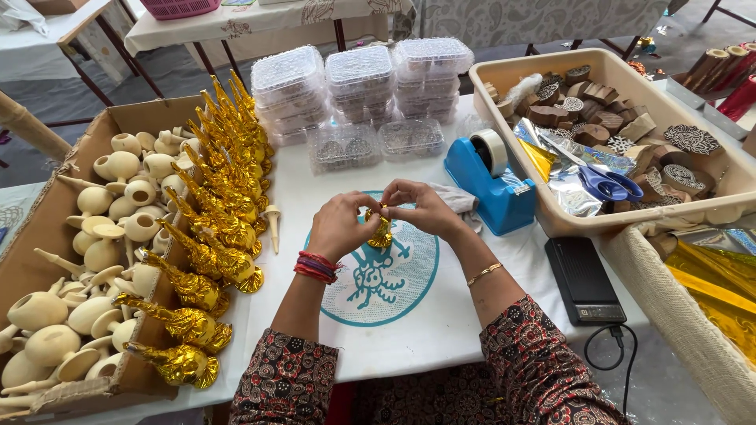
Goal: The recorder is wrapping small decorative wooden or clay vessels in gold foil and securing them with tape.
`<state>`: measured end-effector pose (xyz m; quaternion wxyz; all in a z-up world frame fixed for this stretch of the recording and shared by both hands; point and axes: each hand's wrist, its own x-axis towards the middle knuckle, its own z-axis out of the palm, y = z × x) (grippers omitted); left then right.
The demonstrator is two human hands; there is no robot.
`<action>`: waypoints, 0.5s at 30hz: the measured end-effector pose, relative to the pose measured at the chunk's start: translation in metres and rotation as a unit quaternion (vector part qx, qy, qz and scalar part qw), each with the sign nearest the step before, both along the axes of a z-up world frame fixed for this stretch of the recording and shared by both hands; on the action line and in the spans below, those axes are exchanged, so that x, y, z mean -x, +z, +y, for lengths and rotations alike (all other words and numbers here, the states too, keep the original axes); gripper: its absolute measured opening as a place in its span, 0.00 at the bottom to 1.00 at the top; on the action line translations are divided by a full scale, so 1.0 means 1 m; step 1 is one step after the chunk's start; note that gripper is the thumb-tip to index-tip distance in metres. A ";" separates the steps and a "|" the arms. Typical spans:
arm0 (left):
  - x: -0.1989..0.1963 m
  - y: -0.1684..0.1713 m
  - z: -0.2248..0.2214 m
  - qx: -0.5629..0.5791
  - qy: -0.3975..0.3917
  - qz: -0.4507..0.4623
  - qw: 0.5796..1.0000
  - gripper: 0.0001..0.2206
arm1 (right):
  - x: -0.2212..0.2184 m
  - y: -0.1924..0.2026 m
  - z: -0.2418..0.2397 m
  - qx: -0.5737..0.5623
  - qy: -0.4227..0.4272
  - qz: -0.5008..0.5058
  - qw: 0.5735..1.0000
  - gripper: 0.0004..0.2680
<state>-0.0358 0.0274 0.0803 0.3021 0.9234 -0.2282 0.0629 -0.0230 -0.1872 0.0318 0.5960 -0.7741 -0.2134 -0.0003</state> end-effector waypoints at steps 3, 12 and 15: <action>0.002 0.003 0.002 -0.068 -0.009 -0.001 0.998 0.10 | -0.003 -0.005 -0.002 0.028 -0.005 -0.028 0.999 0.07; 0.025 0.016 -0.017 -0.230 0.033 -0.025 0.972 0.14 | 0.015 0.016 0.007 0.118 -0.010 -0.134 0.984 0.10; 0.026 0.017 -0.012 -0.220 0.026 -0.013 0.975 0.14 | 0.011 0.013 0.003 0.141 -0.016 -0.208 0.968 0.09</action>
